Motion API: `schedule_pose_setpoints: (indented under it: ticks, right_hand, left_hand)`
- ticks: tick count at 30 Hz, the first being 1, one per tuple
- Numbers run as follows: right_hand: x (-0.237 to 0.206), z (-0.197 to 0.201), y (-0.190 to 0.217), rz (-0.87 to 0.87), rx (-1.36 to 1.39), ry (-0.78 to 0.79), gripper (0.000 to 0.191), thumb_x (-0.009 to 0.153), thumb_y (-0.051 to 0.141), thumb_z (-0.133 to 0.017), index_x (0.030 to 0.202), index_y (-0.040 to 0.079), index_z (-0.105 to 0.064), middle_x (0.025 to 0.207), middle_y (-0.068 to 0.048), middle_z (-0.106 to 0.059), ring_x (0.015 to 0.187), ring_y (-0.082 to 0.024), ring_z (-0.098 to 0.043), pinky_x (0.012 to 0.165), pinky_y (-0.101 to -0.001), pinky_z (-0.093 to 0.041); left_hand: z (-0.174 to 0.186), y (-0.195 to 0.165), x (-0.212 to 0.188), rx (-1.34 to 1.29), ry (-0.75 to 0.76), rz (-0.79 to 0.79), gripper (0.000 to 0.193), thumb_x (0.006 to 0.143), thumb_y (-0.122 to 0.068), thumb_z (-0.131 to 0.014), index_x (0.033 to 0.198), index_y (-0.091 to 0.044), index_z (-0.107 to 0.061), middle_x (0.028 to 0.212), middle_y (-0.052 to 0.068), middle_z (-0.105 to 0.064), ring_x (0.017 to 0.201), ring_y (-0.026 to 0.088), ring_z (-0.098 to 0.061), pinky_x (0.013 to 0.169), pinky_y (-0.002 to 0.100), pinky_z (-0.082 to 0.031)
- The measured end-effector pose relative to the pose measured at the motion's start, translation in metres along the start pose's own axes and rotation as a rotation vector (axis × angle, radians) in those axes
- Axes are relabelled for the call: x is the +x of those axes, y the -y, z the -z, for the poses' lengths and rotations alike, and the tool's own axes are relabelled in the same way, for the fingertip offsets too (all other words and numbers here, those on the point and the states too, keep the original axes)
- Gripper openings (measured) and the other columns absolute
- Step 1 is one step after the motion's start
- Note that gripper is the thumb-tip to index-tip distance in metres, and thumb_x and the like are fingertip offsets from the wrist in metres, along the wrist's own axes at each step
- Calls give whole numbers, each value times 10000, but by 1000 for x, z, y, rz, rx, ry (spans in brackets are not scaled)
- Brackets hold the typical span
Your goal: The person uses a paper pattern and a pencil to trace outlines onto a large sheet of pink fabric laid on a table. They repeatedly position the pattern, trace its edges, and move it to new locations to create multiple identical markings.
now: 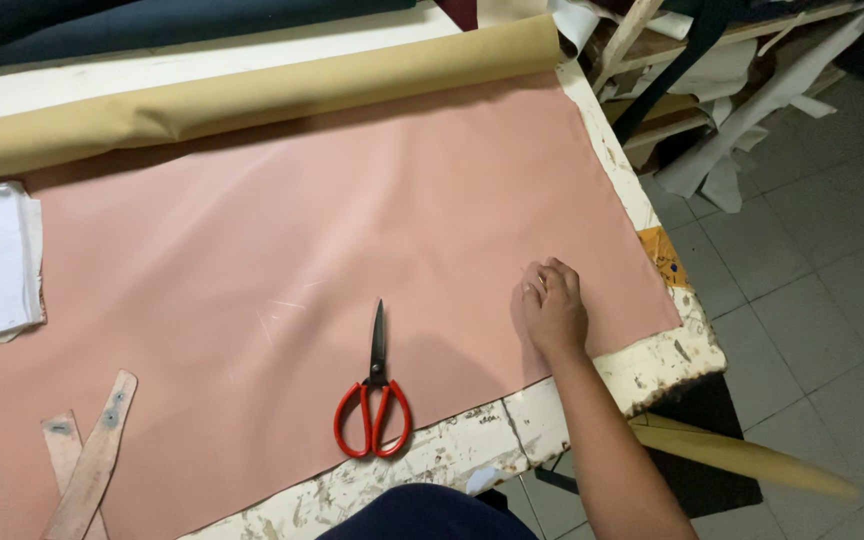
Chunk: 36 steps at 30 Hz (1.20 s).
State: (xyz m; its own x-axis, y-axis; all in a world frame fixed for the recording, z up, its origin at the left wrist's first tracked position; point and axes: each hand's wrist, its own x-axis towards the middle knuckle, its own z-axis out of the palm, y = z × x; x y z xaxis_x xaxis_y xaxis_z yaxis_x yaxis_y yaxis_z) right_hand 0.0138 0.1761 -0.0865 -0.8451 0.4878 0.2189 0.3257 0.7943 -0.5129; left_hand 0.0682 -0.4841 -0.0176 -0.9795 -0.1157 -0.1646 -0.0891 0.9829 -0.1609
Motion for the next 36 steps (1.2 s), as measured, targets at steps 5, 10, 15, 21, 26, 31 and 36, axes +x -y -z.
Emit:
schedule_pose_setpoints:
  ticks: [5,10,15,21,26,31,36]
  right_hand:
    - [5,-1,3,-33,-4,10,372,928,259,-668,1257,90,-627,1469,-94,-528,1268,-308,-587,957,-442,-528]
    - [10,5,10,8,-17,-25,365,927,276,-671,1239,91,-635,1460,-96,-529,1262,-311,-591,972,-439,-527]
    - [15,13,22,-47,-21,0,355,921,278,-673,1223,93,-643,1461,-87,-528,1255,-306,-589,974,-443,-514]
    - [21,21,23,58,-41,-31,353,931,276,-687,1223,80,-648,1425,-115,-541,1279,-326,-572,1002,-449,-504]
    - [29,30,23,116,-97,-6,381,946,277,-698,1257,67,-632,1416,-141,-539,1282,-364,-561,1014,-473,-493]
    - [34,38,25,1,-143,79,410,988,325,-651,1317,81,-626,1467,-154,-506,1251,-398,-564,1016,-511,-474]
    - [37,47,31,-33,-95,112,430,982,316,-653,1318,49,-626,1489,-179,-486,1249,-403,-563,1048,-494,-453]
  left_hand:
    - [2,-7,-3,3,7,9,446,981,-312,-580,1249,44,-584,1282,290,-575,1312,406,-537,1187,612,-364]
    - [-19,6,1,-12,-4,30,457,982,-319,-583,1250,51,-594,1294,277,-569,1314,382,-535,1201,590,-358]
    - [-20,1,-11,-51,-73,72,468,983,-326,-585,1250,58,-603,1306,264,-562,1317,358,-532,1216,568,-353]
    - [-21,-29,-49,-204,-352,219,483,983,-335,-588,1250,67,-614,1320,248,-554,1320,330,-529,1233,542,-346]
    - [-17,-51,-57,-292,-367,358,494,947,-319,-565,1344,-30,-613,1553,196,-500,1512,328,-392,1237,593,-138]
    - [-8,-60,-59,-423,-390,374,535,950,-349,-541,1424,-103,-554,1601,154,-435,1519,305,-340,1241,586,-144]
    - [-12,-65,-61,-453,-430,384,547,927,-374,-534,1410,-118,-547,1615,110,-421,1526,289,-328,1249,577,-138]
